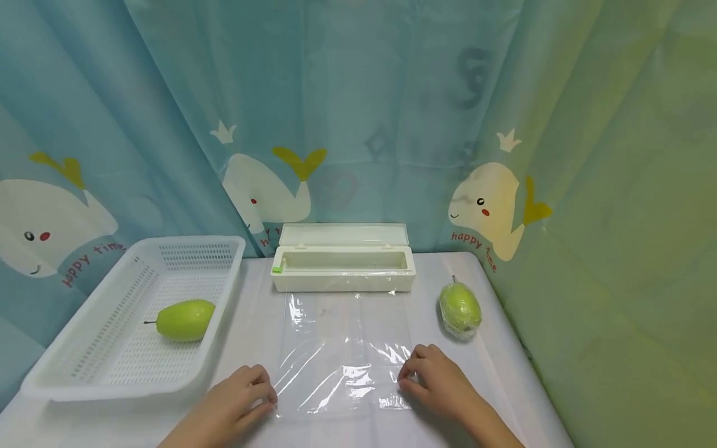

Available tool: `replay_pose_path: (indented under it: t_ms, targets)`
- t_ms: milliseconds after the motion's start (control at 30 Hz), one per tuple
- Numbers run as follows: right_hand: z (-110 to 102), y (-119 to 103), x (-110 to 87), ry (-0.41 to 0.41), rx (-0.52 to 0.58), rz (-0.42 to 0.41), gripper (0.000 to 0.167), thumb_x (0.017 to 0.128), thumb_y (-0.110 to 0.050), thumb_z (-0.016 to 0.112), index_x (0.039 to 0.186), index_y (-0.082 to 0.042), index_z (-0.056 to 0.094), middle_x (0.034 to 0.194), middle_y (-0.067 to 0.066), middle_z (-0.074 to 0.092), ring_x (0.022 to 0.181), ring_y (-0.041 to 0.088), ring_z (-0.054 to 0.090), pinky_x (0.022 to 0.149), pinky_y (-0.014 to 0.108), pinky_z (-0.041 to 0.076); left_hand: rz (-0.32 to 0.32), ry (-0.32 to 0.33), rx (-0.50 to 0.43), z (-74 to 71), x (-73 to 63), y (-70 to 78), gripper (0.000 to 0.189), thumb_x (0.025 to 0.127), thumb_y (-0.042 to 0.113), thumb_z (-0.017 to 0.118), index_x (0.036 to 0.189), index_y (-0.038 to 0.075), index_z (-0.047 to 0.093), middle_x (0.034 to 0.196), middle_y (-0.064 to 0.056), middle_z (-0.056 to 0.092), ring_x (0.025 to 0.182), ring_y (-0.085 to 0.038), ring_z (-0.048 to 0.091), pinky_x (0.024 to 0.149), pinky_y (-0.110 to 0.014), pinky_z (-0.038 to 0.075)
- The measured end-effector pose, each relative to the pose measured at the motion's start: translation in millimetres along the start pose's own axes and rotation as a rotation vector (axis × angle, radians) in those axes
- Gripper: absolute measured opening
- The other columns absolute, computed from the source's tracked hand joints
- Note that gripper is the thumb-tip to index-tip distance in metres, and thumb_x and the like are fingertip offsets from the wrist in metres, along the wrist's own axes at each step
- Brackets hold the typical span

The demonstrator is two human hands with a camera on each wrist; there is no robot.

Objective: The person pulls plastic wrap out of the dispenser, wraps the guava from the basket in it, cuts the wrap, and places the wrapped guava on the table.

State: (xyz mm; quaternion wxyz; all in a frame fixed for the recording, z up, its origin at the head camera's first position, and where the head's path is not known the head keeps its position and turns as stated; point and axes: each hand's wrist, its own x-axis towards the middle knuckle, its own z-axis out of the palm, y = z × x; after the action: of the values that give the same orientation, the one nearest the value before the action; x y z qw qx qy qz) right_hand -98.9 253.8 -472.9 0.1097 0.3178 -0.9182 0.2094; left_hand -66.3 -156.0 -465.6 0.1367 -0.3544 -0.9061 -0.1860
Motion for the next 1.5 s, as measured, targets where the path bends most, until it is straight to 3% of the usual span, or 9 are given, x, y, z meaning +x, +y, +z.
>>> replay_pose_path:
  t_ms: [133, 333, 500, 700, 933, 1000, 1200, 1500]
  targets:
    - [-4.0, -1.6, 9.8, 0.005, -0.006, -0.017, 0.011, 0.081, -0.026, 0.081, 0.088, -0.028, 0.073, 0.090, -0.018, 0.058, 0.084, 0.001, 0.048, 0.071, 0.026, 0.046, -0.019, 0.032, 0.011, -11.3, 5.2, -0.3, 0.012, 0.081, 0.023, 0.079, 0.089, 0.027, 0.071, 0.094, 0.019, 0.053, 0.087, -0.005, 0.052, 0.072, -0.024, 0.048]
    - [-12.9, -12.8, 36.7, -0.057, -0.013, -0.041, 0.016, 0.086, -0.025, 0.078, 0.100, -0.022, 0.073, 0.100, -0.012, 0.065, 0.096, 0.010, 0.060, 0.082, 0.034, 0.054, 0.042, 0.179, 0.051, -36.5, 12.3, -1.2, 0.027, 0.075, 0.018, 0.083, 0.097, 0.026, 0.069, 0.101, 0.016, 0.058, 0.090, -0.006, 0.056, 0.074, -0.023, 0.051]
    - [-16.2, -29.3, 65.6, -0.115, -0.026, -0.033, 0.029, 0.088, -0.029, 0.075, 0.115, -0.021, 0.070, 0.113, -0.009, 0.068, 0.108, 0.014, 0.064, 0.089, 0.039, 0.054, -0.022, 0.204, 0.110, -61.8, 13.8, -5.4, 0.029, 0.077, 0.020, 0.083, 0.101, 0.028, 0.070, 0.106, 0.016, 0.060, 0.096, -0.006, 0.059, 0.078, -0.027, 0.054]
    - [-14.7, -56.1, 99.3, -0.178, -0.003, -0.059, 0.040, 0.091, -0.035, 0.071, 0.129, -0.023, 0.063, 0.125, -0.008, 0.065, 0.119, 0.015, 0.061, 0.094, 0.041, 0.053, -0.087, 0.233, 0.155, -82.5, 6.9, -24.0, 0.033, 0.075, 0.016, 0.083, 0.104, 0.024, 0.071, 0.110, 0.009, 0.063, 0.103, -0.014, 0.060, 0.082, -0.037, 0.054]
    - [-2.0, -80.5, 136.7, -0.213, 0.003, -0.100, 0.044, 0.093, -0.037, 0.069, 0.134, -0.024, 0.060, 0.129, -0.007, 0.064, 0.121, 0.015, 0.059, 0.096, 0.040, 0.052, -0.121, 0.290, 0.153, -91.9, -5.7, -51.8, 0.037, 0.072, 0.011, 0.084, 0.106, 0.020, 0.072, 0.114, 0.002, 0.064, 0.104, -0.022, 0.060, 0.085, -0.036, 0.045]
    - [2.0, -86.0, 146.3, -0.217, 0.009, -0.113, 0.044, 0.093, -0.035, 0.070, 0.134, -0.023, 0.060, 0.129, -0.006, 0.064, 0.121, 0.016, 0.059, 0.096, 0.040, 0.052, -0.135, 0.298, 0.150, -93.6, -9.4, -59.0, 0.039, 0.071, 0.010, 0.085, 0.106, 0.019, 0.072, 0.115, 0.000, 0.065, 0.104, -0.024, 0.059, 0.082, -0.039, 0.047]
    - [15.9, -101.3, 171.8, -0.240, -0.015, -0.149, 0.044, 0.093, -0.036, 0.069, 0.135, -0.026, 0.059, 0.130, -0.007, 0.064, 0.121, 0.014, 0.059, 0.094, 0.035, 0.052, -0.186, 0.291, 0.141, -95.1, -18.7, -79.8, 0.041, 0.069, 0.007, 0.085, 0.107, 0.016, 0.071, 0.118, -0.007, 0.064, 0.103, -0.033, 0.059, 0.076, -0.055, 0.052]
    - [38.9, -132.3, 206.9, -0.231, -0.048, -0.215, 0.045, 0.094, -0.043, 0.066, 0.136, -0.028, 0.059, 0.131, -0.010, 0.062, 0.122, 0.010, 0.057, 0.095, 0.028, 0.051, -0.208, 0.283, 0.146, -97.2, -31.0, -108.9, 0.045, 0.069, 0.009, 0.085, 0.111, 0.013, 0.068, 0.118, -0.016, 0.062, 0.100, -0.043, 0.058, 0.081, -0.058, 0.046]
